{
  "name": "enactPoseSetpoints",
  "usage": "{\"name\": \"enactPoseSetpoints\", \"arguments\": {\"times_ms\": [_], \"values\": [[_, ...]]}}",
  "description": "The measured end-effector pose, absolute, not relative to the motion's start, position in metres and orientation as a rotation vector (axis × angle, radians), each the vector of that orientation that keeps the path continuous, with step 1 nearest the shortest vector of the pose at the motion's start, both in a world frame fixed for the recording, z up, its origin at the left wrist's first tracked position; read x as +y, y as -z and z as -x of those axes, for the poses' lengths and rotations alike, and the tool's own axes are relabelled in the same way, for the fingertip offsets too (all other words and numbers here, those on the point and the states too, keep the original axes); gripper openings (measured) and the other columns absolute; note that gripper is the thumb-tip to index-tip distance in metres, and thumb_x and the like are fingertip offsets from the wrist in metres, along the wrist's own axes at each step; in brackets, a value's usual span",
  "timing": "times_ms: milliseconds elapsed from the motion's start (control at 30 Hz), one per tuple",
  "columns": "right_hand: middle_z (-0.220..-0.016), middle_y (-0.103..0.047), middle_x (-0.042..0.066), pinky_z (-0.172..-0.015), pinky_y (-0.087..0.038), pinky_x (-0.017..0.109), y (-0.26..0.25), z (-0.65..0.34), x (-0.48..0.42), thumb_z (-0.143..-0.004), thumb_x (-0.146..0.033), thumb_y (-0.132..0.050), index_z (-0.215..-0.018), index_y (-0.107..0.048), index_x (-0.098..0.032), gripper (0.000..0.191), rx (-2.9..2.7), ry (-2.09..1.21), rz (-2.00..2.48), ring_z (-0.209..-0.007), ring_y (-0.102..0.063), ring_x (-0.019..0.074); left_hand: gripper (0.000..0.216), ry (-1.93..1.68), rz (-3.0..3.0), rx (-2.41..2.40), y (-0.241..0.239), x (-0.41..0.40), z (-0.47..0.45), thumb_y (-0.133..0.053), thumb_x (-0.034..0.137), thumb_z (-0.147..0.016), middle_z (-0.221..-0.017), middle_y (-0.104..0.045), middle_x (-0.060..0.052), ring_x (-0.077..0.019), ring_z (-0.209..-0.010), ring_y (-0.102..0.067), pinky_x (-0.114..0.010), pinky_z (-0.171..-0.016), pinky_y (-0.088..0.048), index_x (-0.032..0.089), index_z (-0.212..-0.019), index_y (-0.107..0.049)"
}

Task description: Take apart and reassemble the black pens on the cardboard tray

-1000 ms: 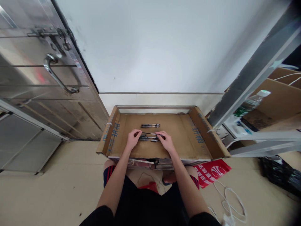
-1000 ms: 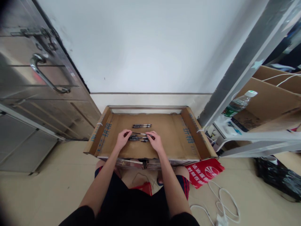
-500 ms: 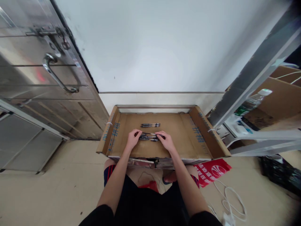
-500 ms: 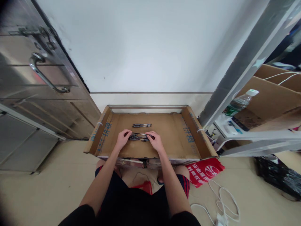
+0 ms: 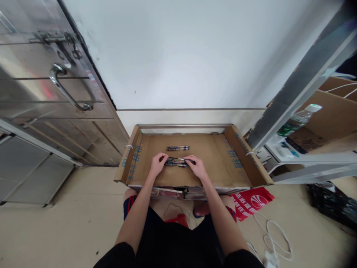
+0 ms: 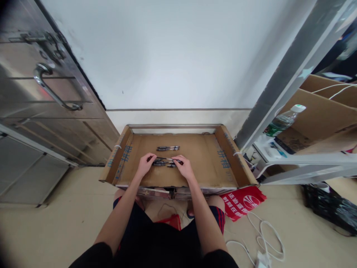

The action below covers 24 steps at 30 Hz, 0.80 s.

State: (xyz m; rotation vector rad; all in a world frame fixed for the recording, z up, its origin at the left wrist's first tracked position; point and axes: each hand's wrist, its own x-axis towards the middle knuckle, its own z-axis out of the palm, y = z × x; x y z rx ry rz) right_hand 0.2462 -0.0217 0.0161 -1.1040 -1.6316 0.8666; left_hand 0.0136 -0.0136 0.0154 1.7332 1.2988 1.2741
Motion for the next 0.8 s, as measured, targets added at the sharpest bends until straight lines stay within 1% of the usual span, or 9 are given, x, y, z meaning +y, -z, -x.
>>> {"name": "enactPoseSetpoints", "arguments": {"times_ms": [167, 367, 533, 633, 800], "values": [[-0.091, -0.068, 0.006, -0.081, -0.047, 0.035, -0.0175, -0.2455, -0.0221, -0.083, -0.036, -0.057, -0.092, -0.072, -0.023, 0.022, -1.632, -0.88, 1.087, -0.086, -0.062, 0.0201, 0.028, -1.257, -1.714, 1.327, -0.0146, -0.0138, -0.0129, -0.053, 0.04, -0.085, -0.072, -0.062, -0.003, -0.015, -0.071, -0.055, -0.026, -0.068, -0.042, 0.016, -0.074, -0.064], [-0.093, -0.069, 0.007, -0.083, -0.048, 0.036, -0.0132, -0.2448, -0.0217, -0.079, -0.038, -0.06, -0.093, -0.071, -0.021, 0.024, -1.512, -0.908, 1.154, -0.087, -0.063, 0.0211, 0.027, -1.268, -1.688, 1.292, -0.0163, -0.0139, -0.0115, -0.055, 0.039, -0.084, -0.076, -0.065, -0.004, -0.0155, -0.073, -0.057, -0.026, -0.07, -0.043, 0.016, -0.077, -0.066], [-0.088, -0.07, 0.006, -0.078, -0.049, 0.034, -0.0087, -0.2463, -0.0207, -0.078, -0.04, -0.062, -0.086, -0.071, -0.02, 0.023, -1.465, -0.917, 1.183, -0.083, -0.064, 0.0211, 0.025, -1.227, -1.664, 1.281, -0.0161, -0.0143, -0.0106, -0.057, 0.038, -0.082, -0.077, -0.067, -0.004, -0.0157, -0.072, -0.058, -0.027, -0.07, -0.044, 0.016, -0.078, -0.068], [-0.088, -0.071, 0.006, -0.075, -0.049, 0.033, -0.0091, -0.247, -0.0206, -0.077, -0.04, -0.063, -0.087, -0.071, -0.02, 0.024, -1.424, -0.954, 1.2, -0.08, -0.064, 0.0208, 0.025, -1.212, -1.665, 1.276, -0.0158, -0.0146, -0.0105, -0.058, 0.038, -0.082, -0.077, -0.067, -0.004, -0.0161, -0.073, -0.059, -0.027, -0.07, -0.044, 0.016, -0.078, -0.068], [-0.089, -0.07, 0.007, -0.075, -0.05, 0.033, -0.0134, -0.247, -0.0222, -0.074, -0.042, -0.065, -0.088, -0.069, -0.019, 0.027, -1.381, -0.983, 1.198, -0.079, -0.063, 0.0204, 0.025, -1.205, -1.669, 1.292, -0.0155, -0.0146, -0.0109, -0.058, 0.039, -0.081, -0.077, -0.068, -0.004, -0.0165, -0.074, -0.059, -0.028, -0.071, -0.045, 0.016, -0.078, -0.068]]}}
